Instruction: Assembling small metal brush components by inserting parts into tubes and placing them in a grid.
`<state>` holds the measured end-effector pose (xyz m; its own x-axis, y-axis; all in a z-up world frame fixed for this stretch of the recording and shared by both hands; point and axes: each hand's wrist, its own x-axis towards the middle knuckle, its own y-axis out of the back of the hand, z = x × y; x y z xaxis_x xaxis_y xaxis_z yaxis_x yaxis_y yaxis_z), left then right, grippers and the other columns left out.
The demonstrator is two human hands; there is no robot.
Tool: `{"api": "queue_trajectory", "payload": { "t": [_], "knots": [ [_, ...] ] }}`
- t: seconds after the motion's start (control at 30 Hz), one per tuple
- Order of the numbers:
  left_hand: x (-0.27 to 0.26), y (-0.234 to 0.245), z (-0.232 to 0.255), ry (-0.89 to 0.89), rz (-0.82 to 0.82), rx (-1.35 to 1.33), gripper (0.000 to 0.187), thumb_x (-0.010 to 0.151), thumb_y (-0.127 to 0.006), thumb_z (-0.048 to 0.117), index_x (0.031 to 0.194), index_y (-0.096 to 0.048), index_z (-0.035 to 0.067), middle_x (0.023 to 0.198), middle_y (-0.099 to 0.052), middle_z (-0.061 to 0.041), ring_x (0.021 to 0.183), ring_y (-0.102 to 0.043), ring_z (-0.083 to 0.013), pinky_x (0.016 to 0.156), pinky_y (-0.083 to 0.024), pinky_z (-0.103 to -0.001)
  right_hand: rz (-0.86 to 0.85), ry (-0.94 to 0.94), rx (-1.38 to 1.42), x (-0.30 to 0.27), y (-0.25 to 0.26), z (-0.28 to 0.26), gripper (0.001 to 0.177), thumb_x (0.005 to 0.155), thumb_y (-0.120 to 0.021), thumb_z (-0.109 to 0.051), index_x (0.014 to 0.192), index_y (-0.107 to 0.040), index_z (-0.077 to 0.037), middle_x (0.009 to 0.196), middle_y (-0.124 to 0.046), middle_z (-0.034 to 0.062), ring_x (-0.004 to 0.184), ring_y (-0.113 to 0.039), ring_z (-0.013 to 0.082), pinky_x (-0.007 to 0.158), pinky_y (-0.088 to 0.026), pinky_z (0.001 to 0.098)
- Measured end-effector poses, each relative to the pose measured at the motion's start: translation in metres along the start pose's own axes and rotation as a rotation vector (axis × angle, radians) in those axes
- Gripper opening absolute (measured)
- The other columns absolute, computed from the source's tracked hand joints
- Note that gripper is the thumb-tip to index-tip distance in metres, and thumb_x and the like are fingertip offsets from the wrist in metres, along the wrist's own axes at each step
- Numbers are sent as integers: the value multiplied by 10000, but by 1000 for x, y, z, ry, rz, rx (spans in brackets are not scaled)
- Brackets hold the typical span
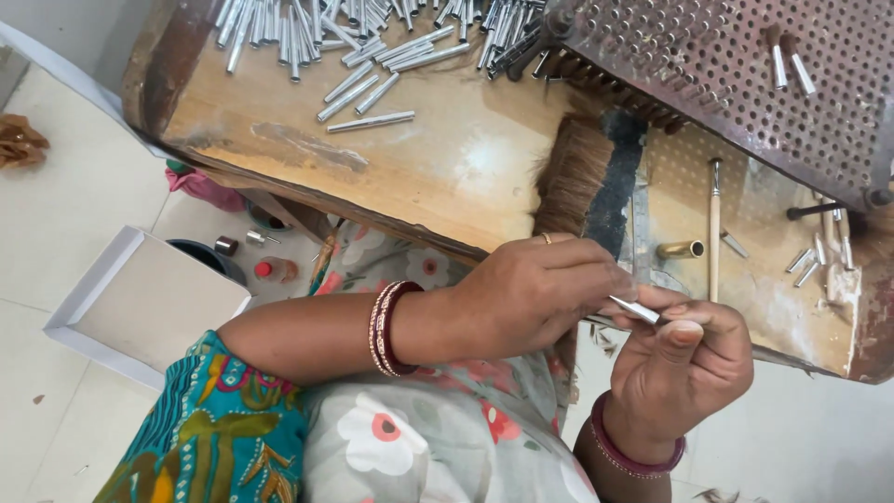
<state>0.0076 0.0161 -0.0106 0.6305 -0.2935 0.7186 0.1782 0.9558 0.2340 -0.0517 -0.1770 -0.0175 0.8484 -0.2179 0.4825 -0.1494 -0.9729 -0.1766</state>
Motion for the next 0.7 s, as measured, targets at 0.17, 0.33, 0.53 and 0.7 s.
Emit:
{"api": "queue_trajectory", "payload": {
  "t": [0.17, 0.33, 0.53, 0.7],
  "knots": [
    [6, 5, 6, 17, -33, -30, 256, 911, -714, 41, 1162, -663, 64, 1101, -681, -87, 984, -702, -293, 806, -564, -363, -32, 67, -67, 5, -8, -7, 373, 1114, -739, -272, 1069, -555, 50, 981, -711, 283, 749, -705, 217, 698, -612, 305],
    [11, 11, 11, 50, -61, -65, 219, 944, -739, 78, 1151, -669, 59, 1068, -680, -94, 970, -696, -306, 816, -556, -393, 8, 290, -465, 2, -4, -19, 316, 1155, -758, -207, 1090, -612, 65, 1035, -736, 268, 942, -763, 238, 886, -648, 335],
    [11, 14, 12, 67, -93, -148, 209, 948, -734, 53, 1144, -669, 84, 1049, -675, -79, 946, -702, -284, 782, -566, -357, -76, 117, -495, 5, 2, -33, 271, 1072, -870, -138, 1064, -717, 86, 1088, -758, 250, 961, -767, 236, 921, -635, 306],
    [12, 18, 16, 81, -46, -107, 204, 919, -753, 58, 1098, -659, 83, 1023, -670, -70, 983, -688, -296, 821, -551, -390, -109, 240, -346, 18, -10, -33, 419, 963, -855, -314, 1137, -686, 27, 1093, -731, 187, 986, -754, 200, 891, -635, 279]
  ]
}}
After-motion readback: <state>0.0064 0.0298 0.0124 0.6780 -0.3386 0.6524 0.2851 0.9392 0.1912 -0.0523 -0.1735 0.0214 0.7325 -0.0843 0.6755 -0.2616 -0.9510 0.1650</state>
